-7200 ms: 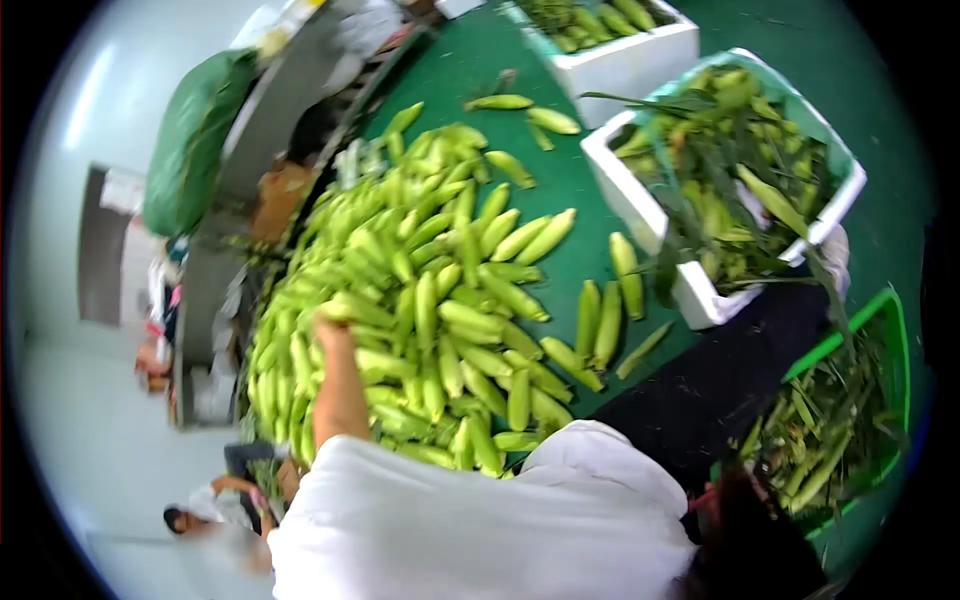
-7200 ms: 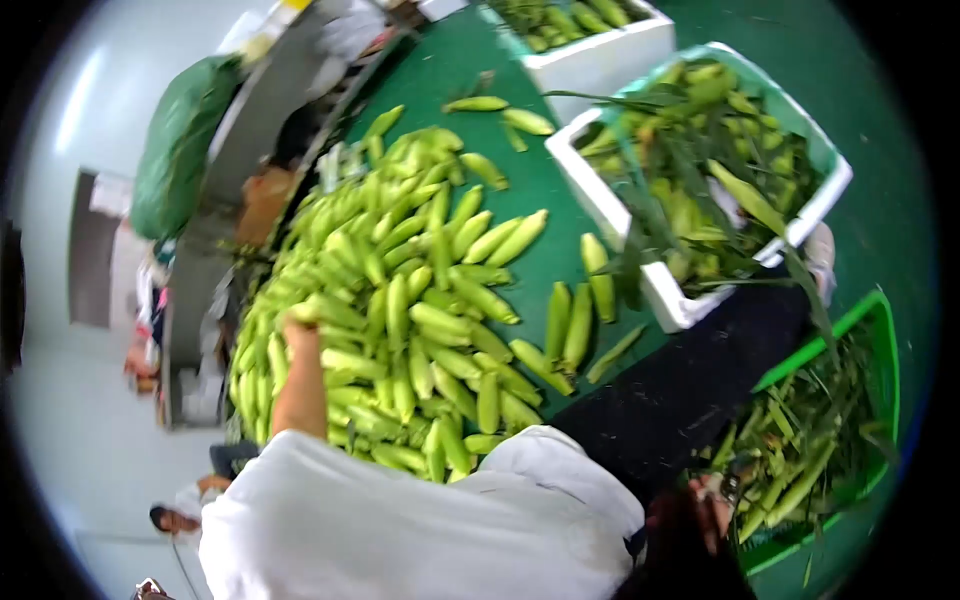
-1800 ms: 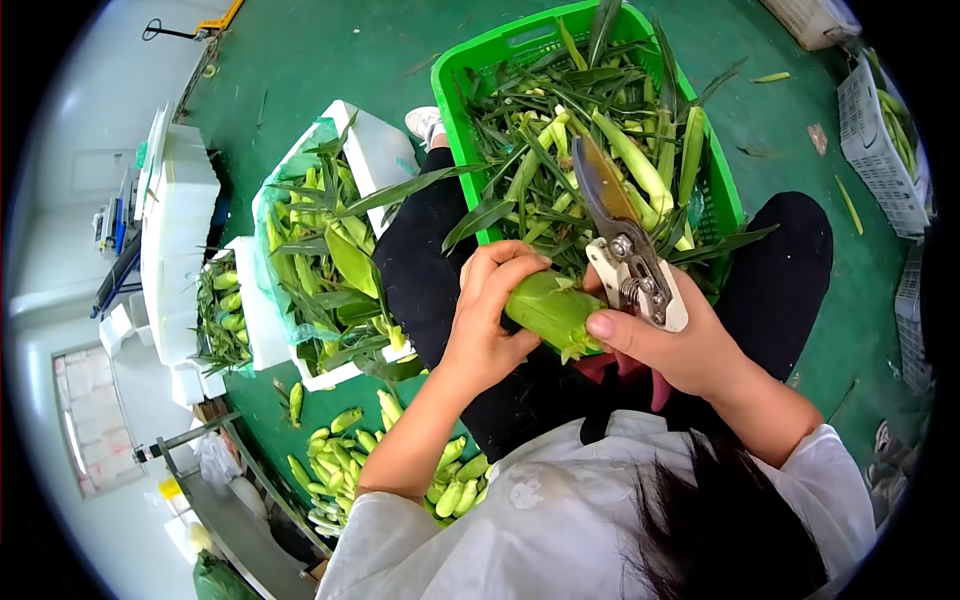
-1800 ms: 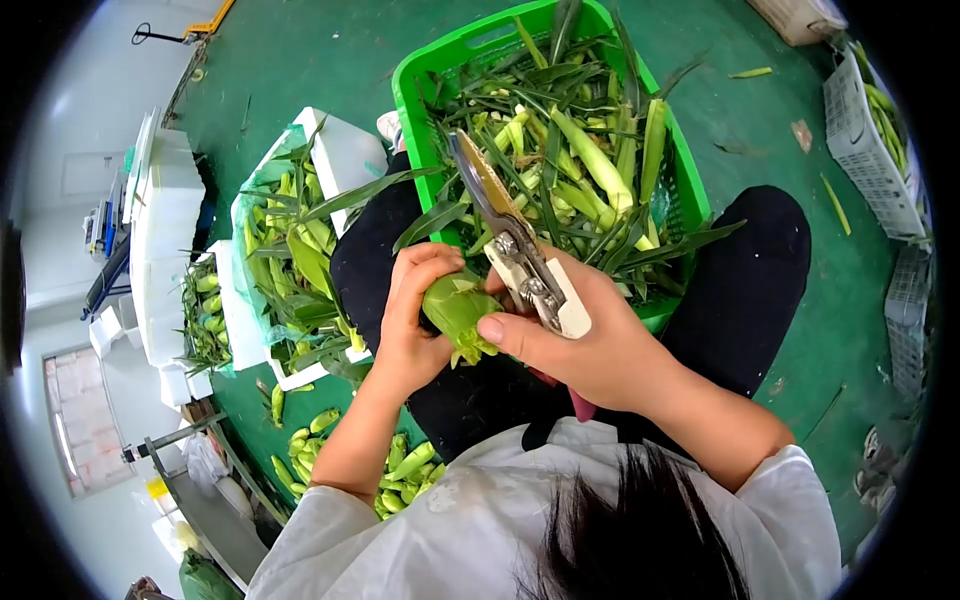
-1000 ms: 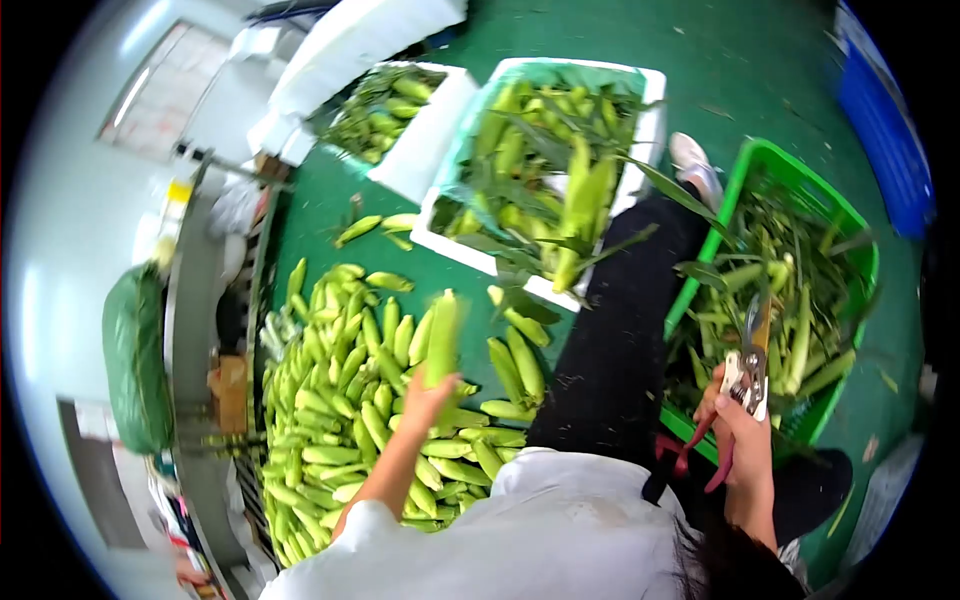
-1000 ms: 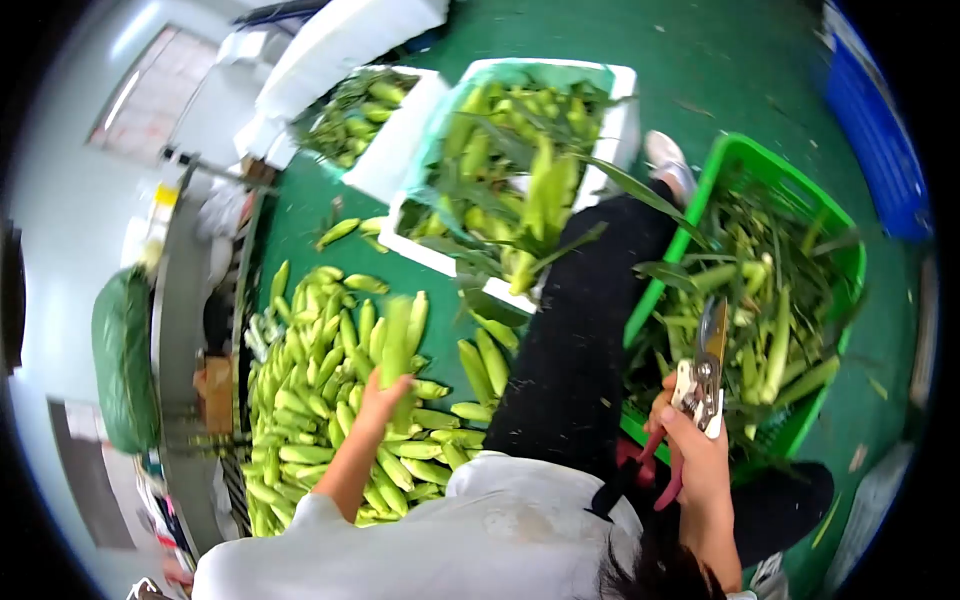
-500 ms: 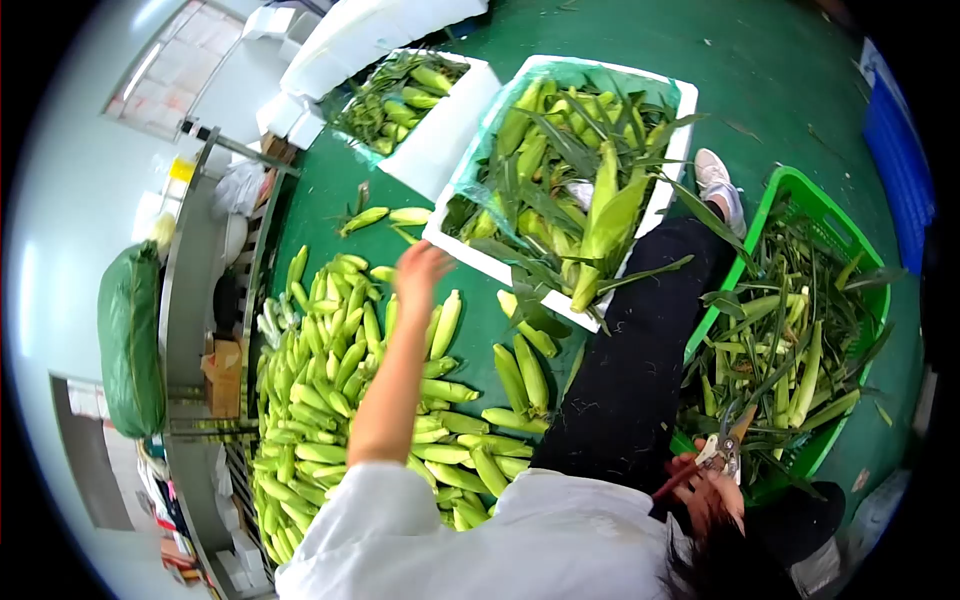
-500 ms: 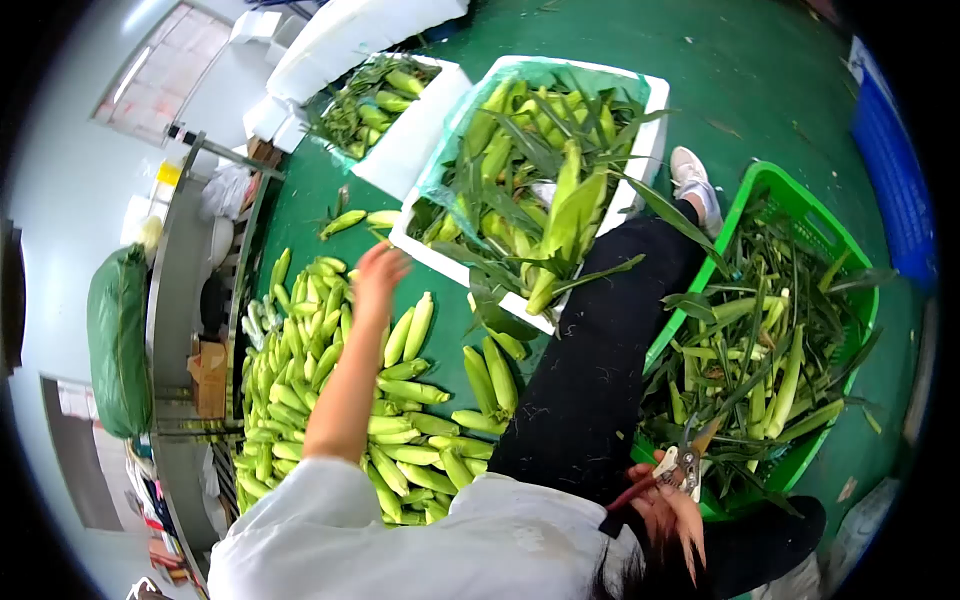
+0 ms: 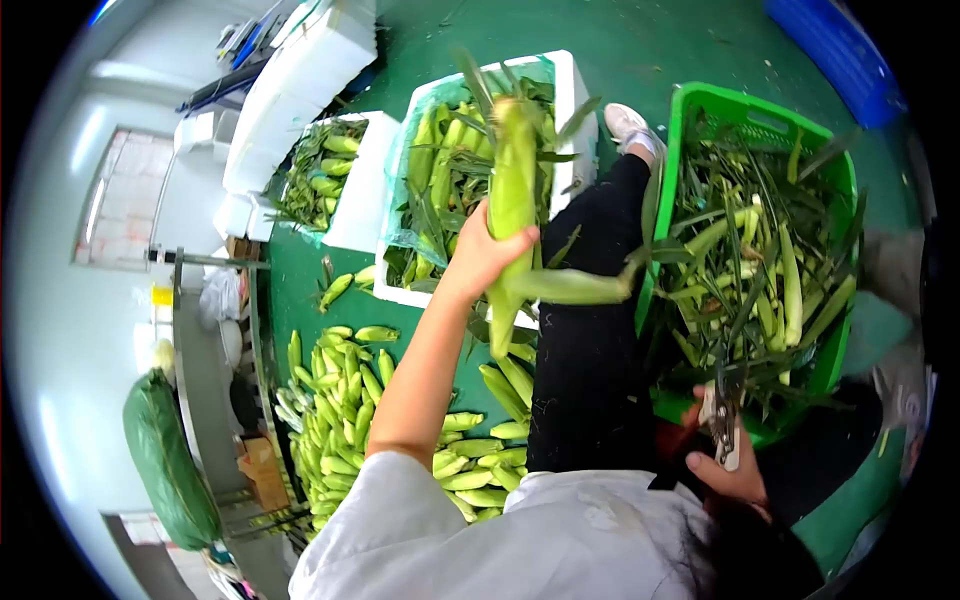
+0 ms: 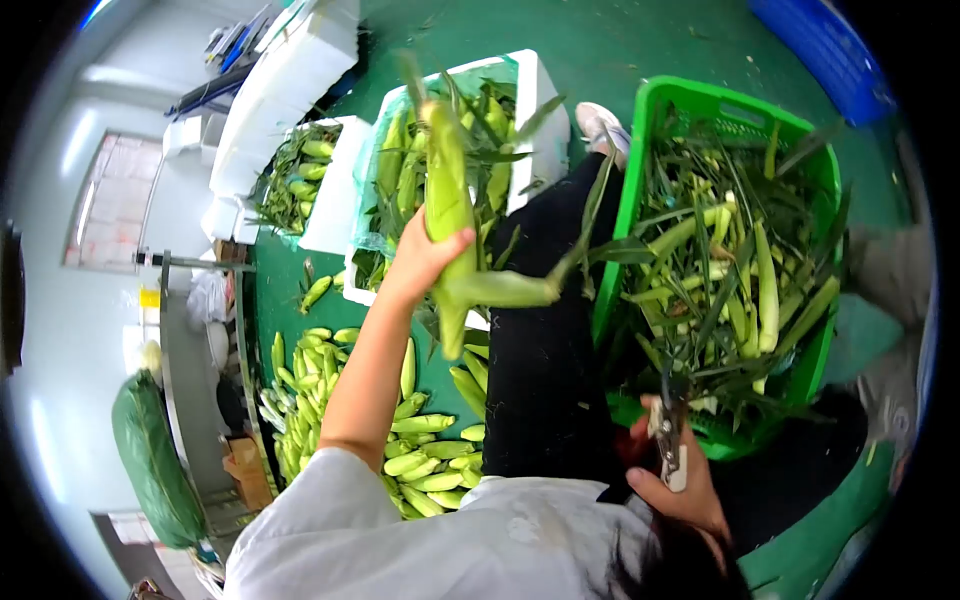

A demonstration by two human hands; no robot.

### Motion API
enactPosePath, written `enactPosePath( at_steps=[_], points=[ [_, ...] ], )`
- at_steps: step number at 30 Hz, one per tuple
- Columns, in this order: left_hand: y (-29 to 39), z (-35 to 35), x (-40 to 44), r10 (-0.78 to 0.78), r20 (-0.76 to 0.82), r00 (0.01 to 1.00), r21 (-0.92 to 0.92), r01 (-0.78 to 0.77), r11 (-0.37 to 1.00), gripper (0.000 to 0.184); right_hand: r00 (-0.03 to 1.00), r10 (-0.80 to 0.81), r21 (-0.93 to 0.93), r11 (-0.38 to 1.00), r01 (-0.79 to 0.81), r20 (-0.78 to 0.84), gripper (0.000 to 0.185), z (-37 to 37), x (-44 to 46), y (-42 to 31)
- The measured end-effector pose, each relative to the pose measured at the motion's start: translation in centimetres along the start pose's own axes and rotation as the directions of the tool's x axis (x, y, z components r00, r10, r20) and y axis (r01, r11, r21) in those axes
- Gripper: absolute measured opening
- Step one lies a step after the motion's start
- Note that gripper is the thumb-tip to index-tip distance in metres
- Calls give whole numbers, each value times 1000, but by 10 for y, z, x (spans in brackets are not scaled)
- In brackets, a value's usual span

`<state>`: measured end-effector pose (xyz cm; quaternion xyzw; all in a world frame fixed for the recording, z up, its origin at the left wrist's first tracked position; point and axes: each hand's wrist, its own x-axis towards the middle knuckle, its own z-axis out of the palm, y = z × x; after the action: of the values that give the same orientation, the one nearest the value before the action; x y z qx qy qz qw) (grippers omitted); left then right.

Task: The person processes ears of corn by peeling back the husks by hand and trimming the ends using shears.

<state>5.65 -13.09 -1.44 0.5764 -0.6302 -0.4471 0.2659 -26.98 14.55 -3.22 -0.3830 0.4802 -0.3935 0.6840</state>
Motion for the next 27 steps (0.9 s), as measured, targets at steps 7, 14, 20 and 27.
enactPosePath(
  at_steps=[7,14,20,27],
  points=[
    [83,86,-90,185,92,979,543,-204,814,61,972,-232,-611,776,157,-46,83,-6,51,-66],
    [75,121,-104,156,365,918,525,-341,780,57,980,-184,-513,850,122,-71,72,-32,52,-36],
    [85,113,-91,156,492,856,314,-342,886,59,978,208,143,967,-208,17,41,-52,8,-41],
    [105,121,-82,166,810,563,177,-504,845,63,972,-36,-153,986,72,231,77,-41,-4,-37]
  ],
)
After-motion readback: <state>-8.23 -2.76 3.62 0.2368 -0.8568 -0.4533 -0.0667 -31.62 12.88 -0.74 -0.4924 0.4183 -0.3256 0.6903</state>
